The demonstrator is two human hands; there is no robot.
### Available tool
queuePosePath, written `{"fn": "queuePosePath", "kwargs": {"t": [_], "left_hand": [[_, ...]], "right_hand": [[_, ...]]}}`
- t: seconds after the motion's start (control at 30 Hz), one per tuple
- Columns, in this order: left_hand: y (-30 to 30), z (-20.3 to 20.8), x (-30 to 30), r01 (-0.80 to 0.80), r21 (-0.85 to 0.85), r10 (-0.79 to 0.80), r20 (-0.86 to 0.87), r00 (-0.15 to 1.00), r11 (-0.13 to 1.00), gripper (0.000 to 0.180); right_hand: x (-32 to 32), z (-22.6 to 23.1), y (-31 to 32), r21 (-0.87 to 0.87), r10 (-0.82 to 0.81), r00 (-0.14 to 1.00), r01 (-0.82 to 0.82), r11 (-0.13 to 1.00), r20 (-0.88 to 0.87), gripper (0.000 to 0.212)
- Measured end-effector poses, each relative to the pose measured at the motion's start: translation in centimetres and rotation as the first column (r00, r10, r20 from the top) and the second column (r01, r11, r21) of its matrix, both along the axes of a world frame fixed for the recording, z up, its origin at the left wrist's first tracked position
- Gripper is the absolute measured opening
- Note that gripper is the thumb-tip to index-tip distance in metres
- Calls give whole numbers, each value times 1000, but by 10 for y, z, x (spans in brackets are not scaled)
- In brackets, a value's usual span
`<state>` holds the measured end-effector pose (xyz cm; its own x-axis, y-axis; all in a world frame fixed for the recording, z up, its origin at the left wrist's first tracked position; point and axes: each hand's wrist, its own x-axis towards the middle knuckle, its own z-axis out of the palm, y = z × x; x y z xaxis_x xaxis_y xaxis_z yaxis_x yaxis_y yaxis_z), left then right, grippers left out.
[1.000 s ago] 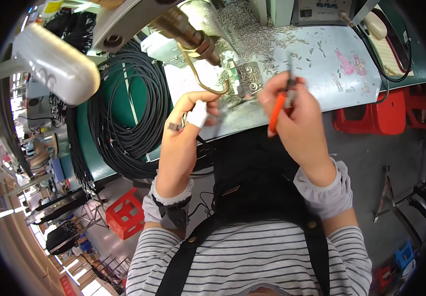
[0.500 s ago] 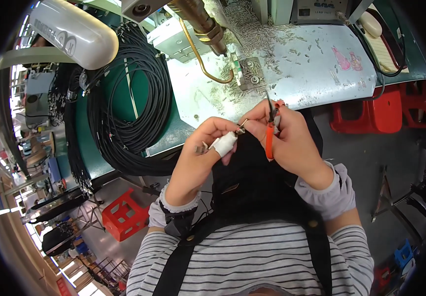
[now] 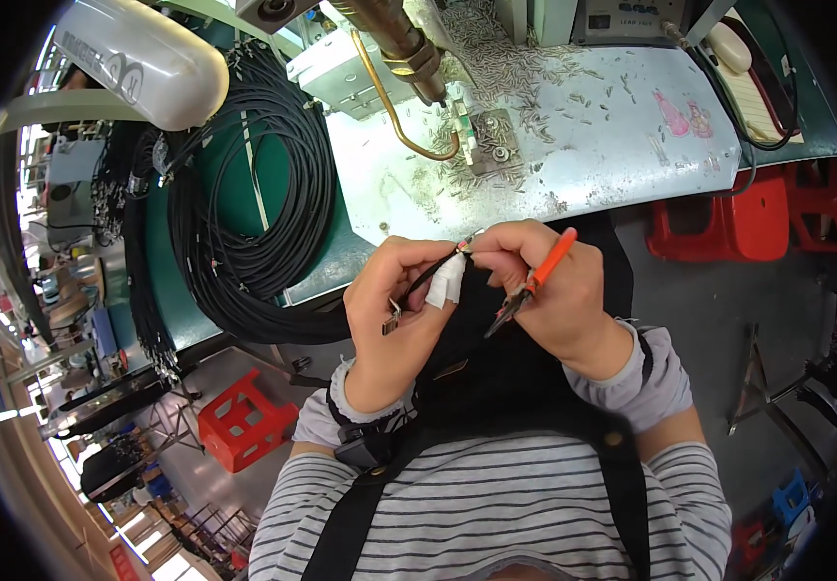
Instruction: The person picks up a bundle of cables and uses shears to trim the ends of the wires. They then position each wire under a machine to be processed before pulling it out and moving it aside.
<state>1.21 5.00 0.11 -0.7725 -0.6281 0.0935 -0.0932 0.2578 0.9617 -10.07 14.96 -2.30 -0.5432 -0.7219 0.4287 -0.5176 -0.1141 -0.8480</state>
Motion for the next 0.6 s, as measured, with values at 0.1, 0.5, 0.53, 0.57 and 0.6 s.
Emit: {"fn": "queuePosePath", "kwargs": {"t": [0.1,0.5,0.53,0.57,0.6], "left_hand": [[4,2,-5,-42,14,43,-63,997,999,21],[-1,2,-8,36,70,-33,-40,999,997,21],[0,6,-10,22,295,-9,-46,999,955,20],[0,8,-10,9,505,16,-46,999,863,19],[-1,8,-10,9,505,16,-46,999,863,19]], "right_hand": [[-3,14,-1,13,113,756,-158,987,645,7],[-3,12,-2,-24,121,696,-147,989,708,7],[-5,15,-2,-67,169,592,-191,979,788,6],[-5,16,-2,-67,169,592,-191,979,788,6],[-6,17,-1,-52,158,610,-188,981,776,8]]}}
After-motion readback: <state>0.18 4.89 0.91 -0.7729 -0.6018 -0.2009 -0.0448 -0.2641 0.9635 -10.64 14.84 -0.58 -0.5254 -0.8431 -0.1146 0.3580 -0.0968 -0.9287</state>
